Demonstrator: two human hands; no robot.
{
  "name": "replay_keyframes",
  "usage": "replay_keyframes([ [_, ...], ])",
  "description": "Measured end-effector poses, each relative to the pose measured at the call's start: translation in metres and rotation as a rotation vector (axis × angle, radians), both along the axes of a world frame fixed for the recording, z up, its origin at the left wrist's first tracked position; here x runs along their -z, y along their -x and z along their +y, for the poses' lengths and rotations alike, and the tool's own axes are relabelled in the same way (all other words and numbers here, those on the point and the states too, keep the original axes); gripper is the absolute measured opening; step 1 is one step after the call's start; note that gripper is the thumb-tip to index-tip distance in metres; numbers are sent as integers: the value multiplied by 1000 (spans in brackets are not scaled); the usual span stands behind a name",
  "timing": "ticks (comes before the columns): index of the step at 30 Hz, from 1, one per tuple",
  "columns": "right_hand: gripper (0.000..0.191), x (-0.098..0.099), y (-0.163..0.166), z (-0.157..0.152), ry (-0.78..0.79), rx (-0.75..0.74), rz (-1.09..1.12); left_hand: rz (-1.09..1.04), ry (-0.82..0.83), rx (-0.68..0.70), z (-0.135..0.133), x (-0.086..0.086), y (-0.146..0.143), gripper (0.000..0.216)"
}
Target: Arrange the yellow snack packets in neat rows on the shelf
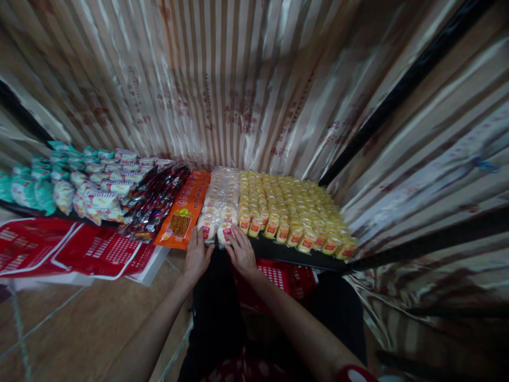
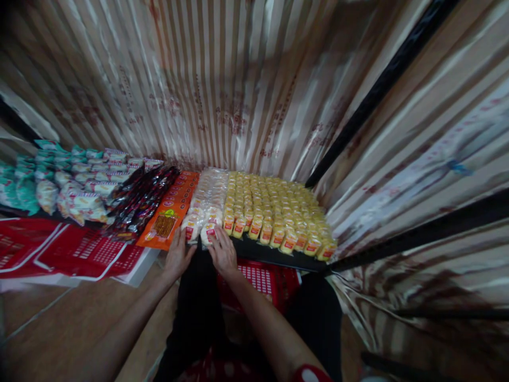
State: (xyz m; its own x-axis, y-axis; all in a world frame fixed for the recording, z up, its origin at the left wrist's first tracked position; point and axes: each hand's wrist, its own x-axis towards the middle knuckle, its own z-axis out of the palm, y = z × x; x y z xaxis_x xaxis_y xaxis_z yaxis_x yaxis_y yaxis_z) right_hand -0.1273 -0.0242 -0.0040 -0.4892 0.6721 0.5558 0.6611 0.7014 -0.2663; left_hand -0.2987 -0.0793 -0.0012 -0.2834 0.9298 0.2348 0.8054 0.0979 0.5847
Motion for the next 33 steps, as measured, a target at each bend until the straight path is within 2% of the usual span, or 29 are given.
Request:
replay_keyframes([
  [8, 25, -4, 11, 8, 18, 51, 2, 15, -55, -73, 12, 8, -4, 55],
  [17, 21, -14, 20, 18, -24, 109, 12, 3, -266, -112, 38, 23, -3, 55],
  [24, 18, -14, 25, 30, -42, 156, 53, -34, -351, -101, 58, 20, -2, 57],
  [33, 17, -11, 28, 34, -46, 180, 78, -12, -355, -89, 67, 18, 3, 55],
])
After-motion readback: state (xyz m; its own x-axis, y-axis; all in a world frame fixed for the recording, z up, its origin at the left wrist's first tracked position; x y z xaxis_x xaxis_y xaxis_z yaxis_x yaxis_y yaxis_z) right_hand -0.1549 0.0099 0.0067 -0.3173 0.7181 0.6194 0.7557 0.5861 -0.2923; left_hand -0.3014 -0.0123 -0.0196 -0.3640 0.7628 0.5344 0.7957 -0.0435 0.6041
